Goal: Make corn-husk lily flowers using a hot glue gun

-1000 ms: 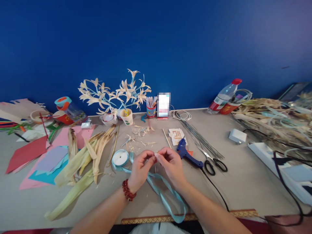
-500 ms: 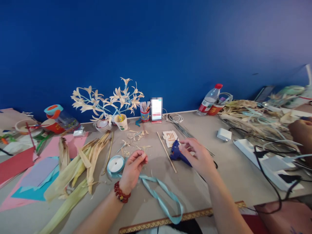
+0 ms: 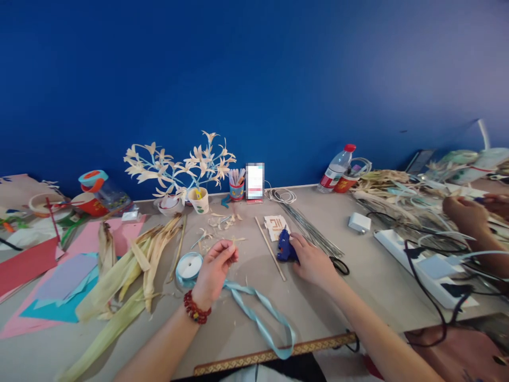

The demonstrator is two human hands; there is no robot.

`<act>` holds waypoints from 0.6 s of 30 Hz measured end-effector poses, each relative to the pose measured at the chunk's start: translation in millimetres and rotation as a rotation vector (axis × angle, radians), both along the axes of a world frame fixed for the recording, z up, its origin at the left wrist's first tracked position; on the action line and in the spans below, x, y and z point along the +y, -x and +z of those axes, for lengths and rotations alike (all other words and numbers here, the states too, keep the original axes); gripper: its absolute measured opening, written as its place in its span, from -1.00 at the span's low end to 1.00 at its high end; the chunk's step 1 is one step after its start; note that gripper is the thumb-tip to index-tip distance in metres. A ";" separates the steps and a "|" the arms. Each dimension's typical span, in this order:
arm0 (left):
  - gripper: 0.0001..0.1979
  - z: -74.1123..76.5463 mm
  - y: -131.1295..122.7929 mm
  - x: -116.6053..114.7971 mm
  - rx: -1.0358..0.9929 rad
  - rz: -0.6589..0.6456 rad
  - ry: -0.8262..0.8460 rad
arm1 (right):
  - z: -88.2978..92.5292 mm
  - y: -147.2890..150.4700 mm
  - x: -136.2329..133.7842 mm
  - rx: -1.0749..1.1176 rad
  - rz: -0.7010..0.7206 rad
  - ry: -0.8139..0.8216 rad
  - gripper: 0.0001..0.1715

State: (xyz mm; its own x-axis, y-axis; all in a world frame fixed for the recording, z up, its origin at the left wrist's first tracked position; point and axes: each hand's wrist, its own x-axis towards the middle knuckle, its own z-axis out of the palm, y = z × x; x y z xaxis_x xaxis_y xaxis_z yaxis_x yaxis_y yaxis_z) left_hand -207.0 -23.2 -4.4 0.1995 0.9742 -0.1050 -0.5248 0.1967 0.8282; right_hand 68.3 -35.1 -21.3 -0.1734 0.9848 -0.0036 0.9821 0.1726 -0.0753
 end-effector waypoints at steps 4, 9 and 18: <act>-0.88 6.0 0.9 -1.2 -0.011 -0.006 -0.005 | 2.9 -6.5 8.2 0.059 0.008 0.078 -0.43; -0.88 12.5 4.4 -5.7 0.007 -0.013 -0.012 | 7.5 -20.1 14.1 0.144 -0.029 0.114 -0.48; -0.84 8.9 10.1 -11.4 0.026 -0.035 0.019 | 18.0 -43.1 22.5 0.511 0.037 0.159 -0.53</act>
State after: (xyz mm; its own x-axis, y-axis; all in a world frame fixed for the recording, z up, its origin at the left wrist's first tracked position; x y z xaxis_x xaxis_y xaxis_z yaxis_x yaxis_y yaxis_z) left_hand -217.2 -34.6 4.4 0.2306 0.9644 -0.1292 -0.4953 0.2306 0.8376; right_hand 111.4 -12.6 -3.2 -0.2271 0.9721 -0.0584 0.8069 0.1542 -0.5702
